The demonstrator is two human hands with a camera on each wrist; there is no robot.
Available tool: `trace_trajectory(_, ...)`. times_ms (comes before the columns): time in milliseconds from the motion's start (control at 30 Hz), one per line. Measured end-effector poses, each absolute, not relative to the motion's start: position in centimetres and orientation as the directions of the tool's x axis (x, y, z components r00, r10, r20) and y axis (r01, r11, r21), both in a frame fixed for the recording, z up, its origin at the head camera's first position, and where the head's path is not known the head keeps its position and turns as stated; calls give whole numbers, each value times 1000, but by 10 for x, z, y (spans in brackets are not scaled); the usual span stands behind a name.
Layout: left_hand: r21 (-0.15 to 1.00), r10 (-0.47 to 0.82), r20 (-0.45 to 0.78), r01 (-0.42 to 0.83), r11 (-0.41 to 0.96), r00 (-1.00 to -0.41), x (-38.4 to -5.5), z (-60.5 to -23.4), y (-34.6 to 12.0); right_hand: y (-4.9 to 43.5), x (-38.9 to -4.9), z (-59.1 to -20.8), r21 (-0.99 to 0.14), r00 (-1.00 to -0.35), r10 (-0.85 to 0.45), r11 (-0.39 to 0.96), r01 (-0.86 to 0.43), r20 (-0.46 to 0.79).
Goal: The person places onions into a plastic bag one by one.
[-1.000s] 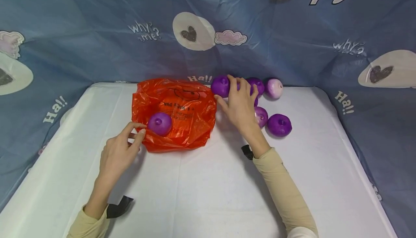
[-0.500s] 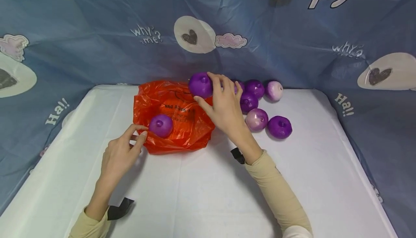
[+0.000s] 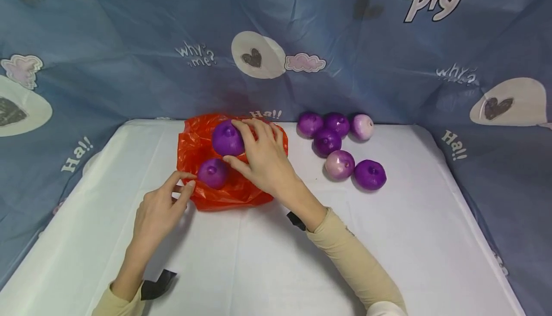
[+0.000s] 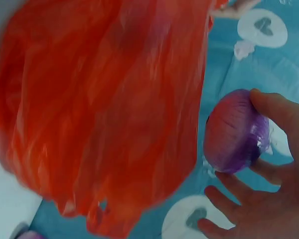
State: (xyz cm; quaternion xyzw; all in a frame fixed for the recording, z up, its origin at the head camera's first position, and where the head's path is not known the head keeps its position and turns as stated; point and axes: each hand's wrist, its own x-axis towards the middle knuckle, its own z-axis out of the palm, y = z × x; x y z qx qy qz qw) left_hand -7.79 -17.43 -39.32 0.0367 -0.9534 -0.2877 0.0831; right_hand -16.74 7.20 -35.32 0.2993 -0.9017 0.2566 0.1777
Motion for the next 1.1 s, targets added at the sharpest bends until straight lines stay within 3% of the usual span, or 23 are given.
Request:
trace_trajectory(400, 555, -114, 142, -16, 831, -983, -77, -394, -175, 47, -166, -374, -328, -772, -526, 703, -631, 357)
trace_trajectory(1100, 557, -119, 149, -16, 830, -982, -75, -394, -174, 38, -187, -401, -172, -834, -449, 838, -518, 321)
